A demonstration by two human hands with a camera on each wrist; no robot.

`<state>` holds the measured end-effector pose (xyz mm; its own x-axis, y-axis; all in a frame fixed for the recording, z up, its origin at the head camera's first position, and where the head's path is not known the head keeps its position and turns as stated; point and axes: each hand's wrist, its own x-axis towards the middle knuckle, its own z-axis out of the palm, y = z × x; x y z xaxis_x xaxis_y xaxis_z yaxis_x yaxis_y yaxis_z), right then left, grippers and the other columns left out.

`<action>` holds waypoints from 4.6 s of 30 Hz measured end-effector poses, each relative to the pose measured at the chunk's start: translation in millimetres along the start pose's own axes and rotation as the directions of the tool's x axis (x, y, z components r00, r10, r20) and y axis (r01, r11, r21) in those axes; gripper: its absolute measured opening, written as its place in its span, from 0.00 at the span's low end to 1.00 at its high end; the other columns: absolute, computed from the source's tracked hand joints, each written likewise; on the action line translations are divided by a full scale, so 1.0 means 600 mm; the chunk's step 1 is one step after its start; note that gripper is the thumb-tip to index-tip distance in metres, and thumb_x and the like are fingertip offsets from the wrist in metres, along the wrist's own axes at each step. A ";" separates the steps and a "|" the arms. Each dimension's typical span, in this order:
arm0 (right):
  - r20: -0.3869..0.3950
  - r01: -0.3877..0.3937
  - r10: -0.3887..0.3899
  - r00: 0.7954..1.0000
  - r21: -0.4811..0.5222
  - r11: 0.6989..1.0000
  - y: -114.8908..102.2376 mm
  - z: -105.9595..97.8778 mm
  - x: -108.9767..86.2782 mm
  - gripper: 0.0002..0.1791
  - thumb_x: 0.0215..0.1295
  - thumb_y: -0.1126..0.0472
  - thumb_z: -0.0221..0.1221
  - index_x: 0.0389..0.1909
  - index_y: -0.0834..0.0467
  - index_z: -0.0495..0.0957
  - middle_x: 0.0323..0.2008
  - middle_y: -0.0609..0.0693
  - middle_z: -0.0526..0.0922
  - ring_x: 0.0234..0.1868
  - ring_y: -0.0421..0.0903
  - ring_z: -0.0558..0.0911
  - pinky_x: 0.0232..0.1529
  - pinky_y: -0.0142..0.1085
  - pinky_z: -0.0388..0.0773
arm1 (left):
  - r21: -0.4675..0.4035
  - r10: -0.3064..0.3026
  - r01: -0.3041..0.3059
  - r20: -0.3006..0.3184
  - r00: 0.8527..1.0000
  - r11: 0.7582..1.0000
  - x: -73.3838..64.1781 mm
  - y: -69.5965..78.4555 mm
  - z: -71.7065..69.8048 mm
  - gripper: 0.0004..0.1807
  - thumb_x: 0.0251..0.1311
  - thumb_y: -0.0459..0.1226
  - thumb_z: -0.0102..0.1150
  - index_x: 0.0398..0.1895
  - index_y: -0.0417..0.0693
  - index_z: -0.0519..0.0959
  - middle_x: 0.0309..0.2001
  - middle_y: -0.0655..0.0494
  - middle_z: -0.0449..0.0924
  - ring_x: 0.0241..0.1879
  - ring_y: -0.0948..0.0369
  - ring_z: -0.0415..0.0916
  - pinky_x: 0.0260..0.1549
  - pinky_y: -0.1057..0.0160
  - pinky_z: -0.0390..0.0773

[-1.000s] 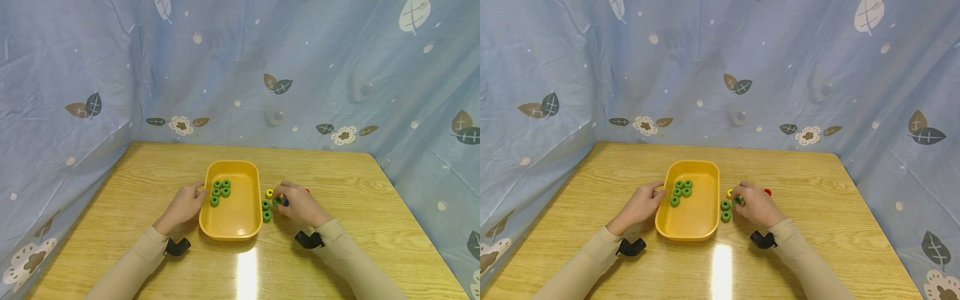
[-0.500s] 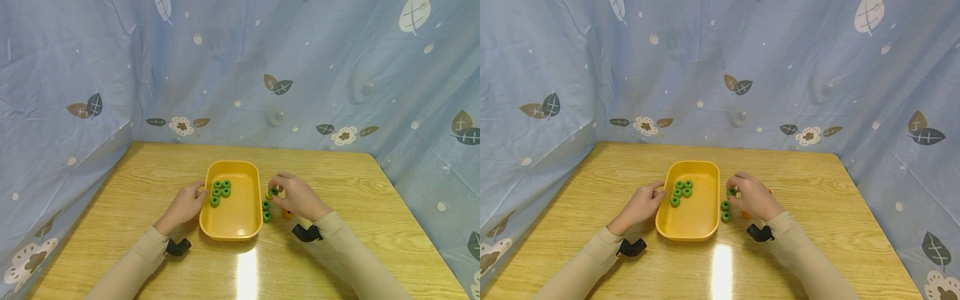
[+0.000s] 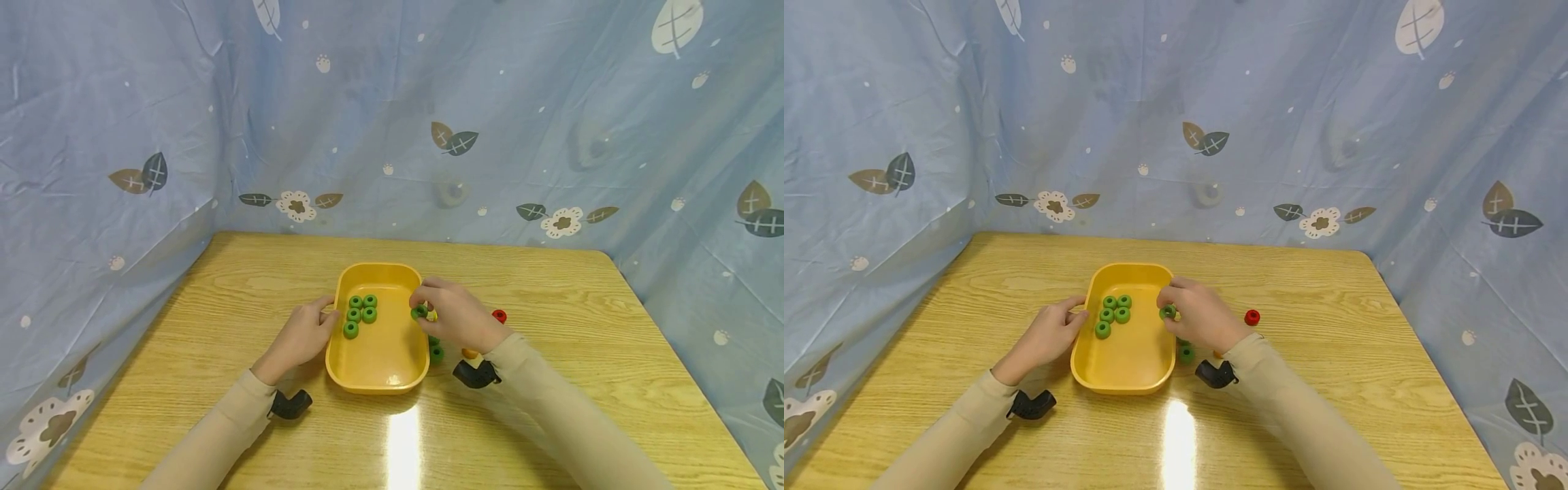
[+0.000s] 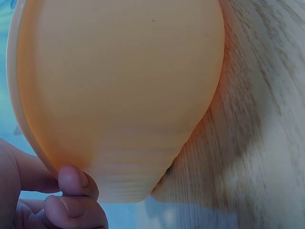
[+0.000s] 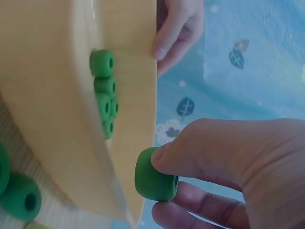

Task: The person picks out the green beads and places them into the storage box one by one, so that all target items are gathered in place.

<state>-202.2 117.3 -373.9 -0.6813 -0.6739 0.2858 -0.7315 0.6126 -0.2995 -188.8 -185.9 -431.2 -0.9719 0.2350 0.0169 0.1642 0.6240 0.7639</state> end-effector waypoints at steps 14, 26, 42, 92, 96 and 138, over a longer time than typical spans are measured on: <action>0.075 0.097 -0.093 0.993 -0.053 0.994 -0.037 0.022 0.055 0.07 0.65 0.63 0.71 0.42 0.55 0.85 0.41 0.47 0.82 0.34 0.40 0.79 0.37 0.32 0.80 | 0.003 -0.003 0.003 0.000 1.000 1.000 0.000 0.002 0.000 0.27 0.80 0.37 0.49 0.75 0.30 0.66 0.48 0.36 0.88 0.35 0.58 0.88 0.30 0.63 0.79; 0.189 0.047 -0.047 0.981 0.004 0.999 -0.054 0.047 0.095 0.09 0.64 0.64 0.72 0.44 0.56 0.87 0.42 0.48 0.83 0.40 0.42 0.81 0.45 0.36 0.82 | 0.010 0.015 -0.015 0.013 1.000 1.000 0.002 -0.001 -0.002 0.27 0.80 0.36 0.49 0.74 0.29 0.66 0.30 0.46 0.87 0.27 0.61 0.82 0.26 0.64 0.75; 0.263 0.023 -0.014 0.965 -0.032 0.999 -0.054 0.093 0.130 0.09 0.62 0.61 0.73 0.43 0.55 0.89 0.42 0.49 0.84 0.37 0.41 0.80 0.42 0.35 0.80 | 0.006 0.006 -0.007 0.029 1.000 1.000 0.002 0.001 -0.003 0.26 0.80 0.36 0.49 0.75 0.32 0.66 0.19 0.56 0.77 0.15 0.63 0.69 0.20 0.66 0.68; 0.243 -0.072 0.060 0.968 0.042 0.997 -0.028 0.039 0.116 0.16 0.66 0.64 0.70 0.53 0.61 0.85 0.51 0.55 0.83 0.41 0.48 0.82 0.44 0.41 0.82 | 0.012 0.011 -0.011 0.004 1.000 1.000 0.005 0.001 0.000 0.26 0.79 0.35 0.51 0.74 0.29 0.67 0.23 0.51 0.81 0.25 0.62 0.79 0.25 0.65 0.74; 0.228 -0.094 0.082 0.970 0.041 0.995 -0.022 0.026 0.107 0.16 0.67 0.63 0.69 0.55 0.60 0.84 0.52 0.54 0.81 0.43 0.49 0.84 0.46 0.40 0.82 | 0.021 0.010 -0.010 -0.007 1.000 1.000 0.005 0.002 0.001 0.26 0.79 0.35 0.51 0.73 0.29 0.67 0.24 0.51 0.82 0.26 0.62 0.79 0.27 0.64 0.75; -0.006 -0.177 0.177 0.984 0.022 0.984 0.052 0.025 -0.038 0.09 0.64 0.65 0.69 0.44 0.62 0.86 0.42 0.55 0.83 0.35 0.50 0.82 0.37 0.37 0.80 | 0.016 0.003 -0.002 -0.013 1.000 1.000 0.006 -0.001 0.001 0.26 0.79 0.37 0.50 0.73 0.29 0.67 0.49 0.36 0.88 0.44 0.54 0.88 0.37 0.60 0.82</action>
<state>-209.0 145.2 -403.5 -0.8002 -0.5525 0.2334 -0.5987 0.7129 -0.3651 -192.0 -184.8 -432.0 -0.9736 0.2266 0.0276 0.1693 0.6357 0.7532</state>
